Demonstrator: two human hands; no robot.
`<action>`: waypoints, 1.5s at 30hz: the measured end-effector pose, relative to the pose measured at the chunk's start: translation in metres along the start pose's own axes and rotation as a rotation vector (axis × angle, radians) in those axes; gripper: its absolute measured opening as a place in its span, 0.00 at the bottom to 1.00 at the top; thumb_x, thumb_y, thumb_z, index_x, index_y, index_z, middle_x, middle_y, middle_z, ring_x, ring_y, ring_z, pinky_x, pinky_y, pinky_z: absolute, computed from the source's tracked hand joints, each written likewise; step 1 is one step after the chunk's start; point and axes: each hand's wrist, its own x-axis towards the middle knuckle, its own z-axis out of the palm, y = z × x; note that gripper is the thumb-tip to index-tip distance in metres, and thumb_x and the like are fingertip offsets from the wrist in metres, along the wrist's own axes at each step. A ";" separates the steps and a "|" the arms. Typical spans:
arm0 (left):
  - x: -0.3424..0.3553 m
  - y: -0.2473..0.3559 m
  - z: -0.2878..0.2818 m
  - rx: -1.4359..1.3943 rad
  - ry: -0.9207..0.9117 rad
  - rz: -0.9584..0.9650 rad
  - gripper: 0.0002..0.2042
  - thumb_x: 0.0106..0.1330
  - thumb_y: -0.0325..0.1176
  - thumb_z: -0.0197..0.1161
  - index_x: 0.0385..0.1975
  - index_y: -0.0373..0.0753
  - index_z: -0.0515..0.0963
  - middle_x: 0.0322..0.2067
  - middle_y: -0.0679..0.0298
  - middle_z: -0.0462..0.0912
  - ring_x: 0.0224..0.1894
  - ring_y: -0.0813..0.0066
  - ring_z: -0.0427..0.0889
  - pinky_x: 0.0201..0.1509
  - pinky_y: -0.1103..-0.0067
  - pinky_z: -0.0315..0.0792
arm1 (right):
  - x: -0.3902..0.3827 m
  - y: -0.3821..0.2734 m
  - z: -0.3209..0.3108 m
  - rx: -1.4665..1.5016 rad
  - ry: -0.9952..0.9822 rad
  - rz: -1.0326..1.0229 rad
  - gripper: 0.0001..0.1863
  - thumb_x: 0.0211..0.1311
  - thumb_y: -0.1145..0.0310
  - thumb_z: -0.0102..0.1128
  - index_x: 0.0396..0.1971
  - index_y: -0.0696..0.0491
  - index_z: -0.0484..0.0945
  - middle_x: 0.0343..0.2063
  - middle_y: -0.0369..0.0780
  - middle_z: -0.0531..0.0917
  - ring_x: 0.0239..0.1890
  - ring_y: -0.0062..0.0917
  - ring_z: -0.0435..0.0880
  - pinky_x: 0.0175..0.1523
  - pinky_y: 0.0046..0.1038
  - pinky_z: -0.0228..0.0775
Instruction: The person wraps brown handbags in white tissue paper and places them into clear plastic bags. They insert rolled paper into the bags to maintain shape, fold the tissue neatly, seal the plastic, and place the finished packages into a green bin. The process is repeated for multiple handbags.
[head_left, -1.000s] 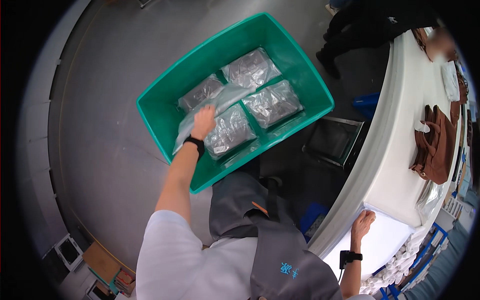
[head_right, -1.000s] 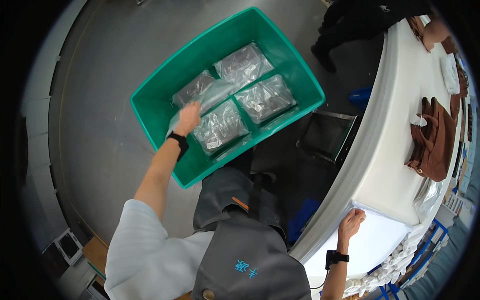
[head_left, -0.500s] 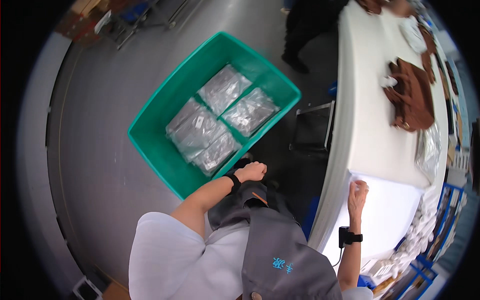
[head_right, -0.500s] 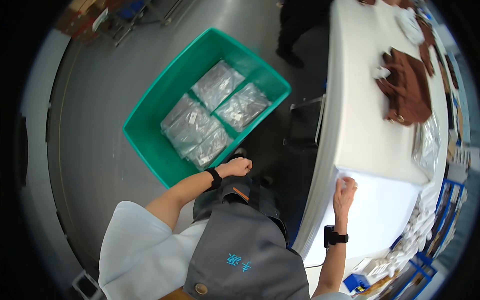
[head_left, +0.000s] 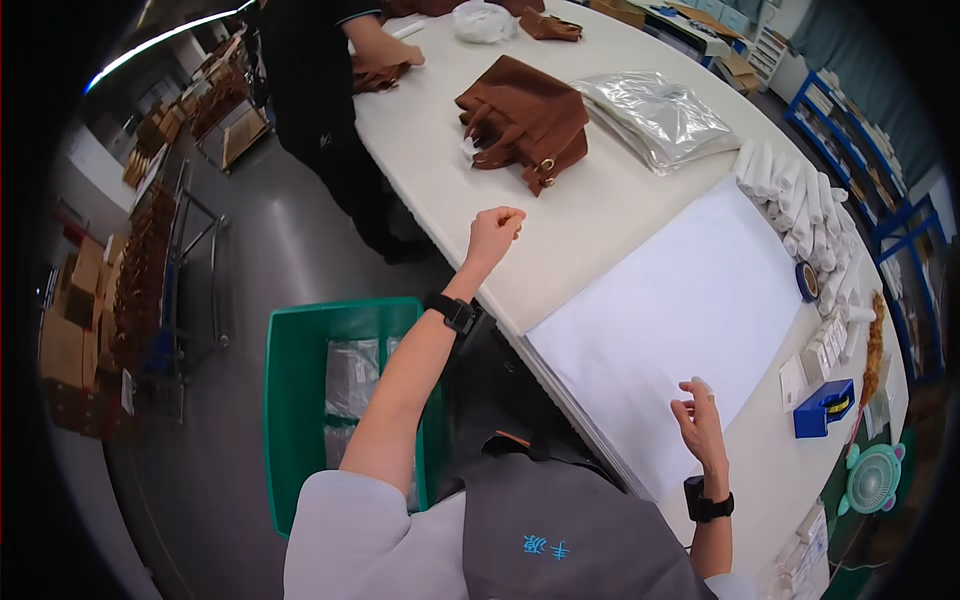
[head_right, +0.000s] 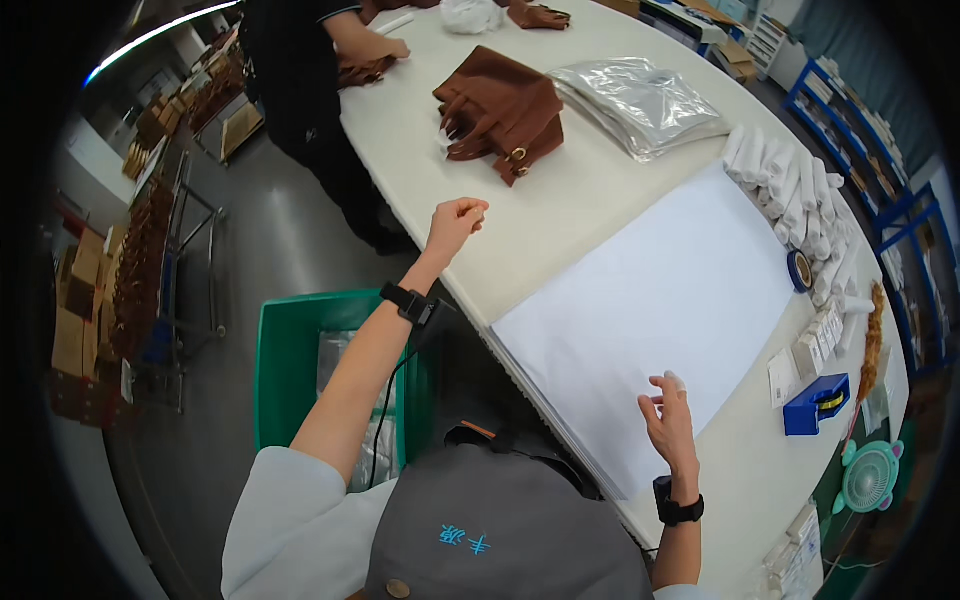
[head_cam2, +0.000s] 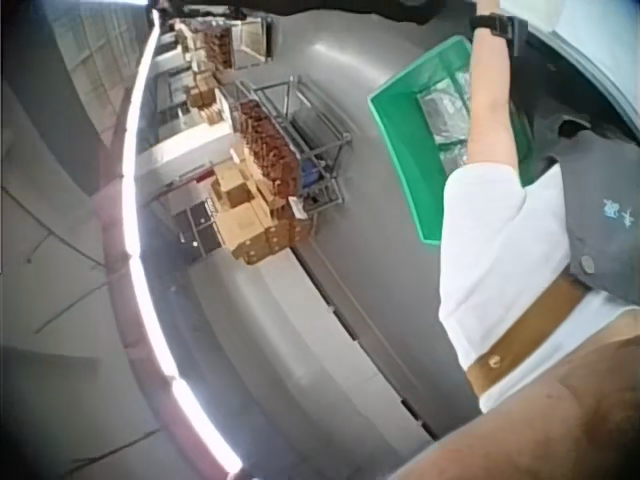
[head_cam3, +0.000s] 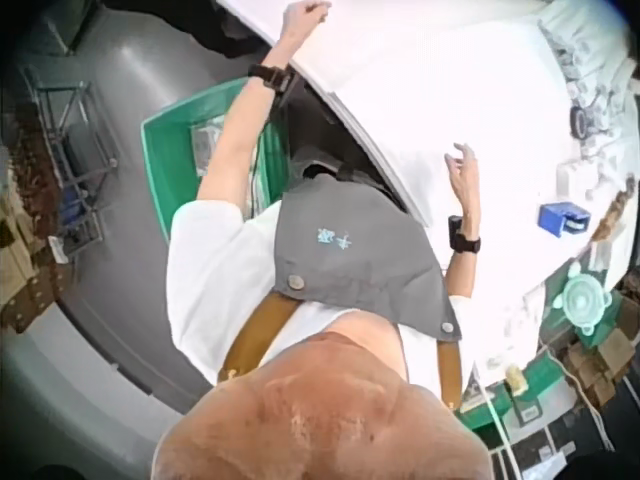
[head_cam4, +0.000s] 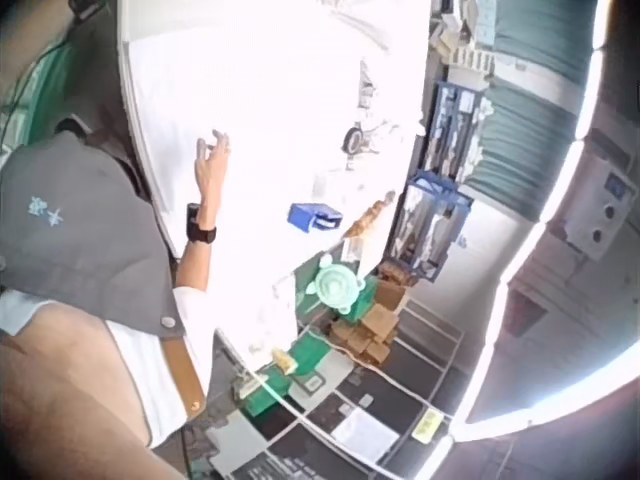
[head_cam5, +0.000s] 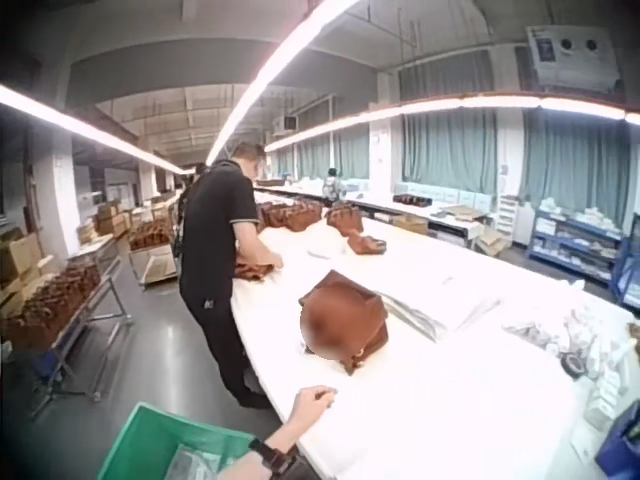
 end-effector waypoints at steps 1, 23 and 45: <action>0.025 -0.003 0.003 -0.038 0.022 -0.016 0.09 0.57 0.32 0.57 0.31 0.33 0.79 0.18 0.59 0.78 0.23 0.77 0.77 0.30 0.79 0.70 | -0.003 0.005 -0.001 0.019 0.036 0.032 0.18 0.59 0.66 0.54 0.47 0.56 0.68 0.52 0.49 0.67 0.36 0.31 0.77 0.40 0.29 0.70; 0.284 -0.080 -0.072 0.881 0.108 -0.137 0.14 0.47 0.34 0.62 0.34 0.36 0.78 0.37 0.48 0.79 0.43 0.50 0.76 0.49 0.65 0.69 | 0.007 -0.005 0.005 -0.001 0.120 0.422 0.15 0.55 0.69 0.55 0.42 0.58 0.71 0.39 0.47 0.76 0.30 0.30 0.79 0.33 0.28 0.69; 0.183 -0.009 -0.019 -0.188 -0.481 -0.503 0.09 0.53 0.35 0.52 0.15 0.39 0.67 0.12 0.65 0.68 0.11 0.79 0.65 0.10 0.82 0.55 | 0.002 -0.022 0.010 -0.005 0.078 0.340 0.15 0.56 0.66 0.55 0.42 0.56 0.72 0.36 0.48 0.78 0.36 0.36 0.79 0.40 0.32 0.70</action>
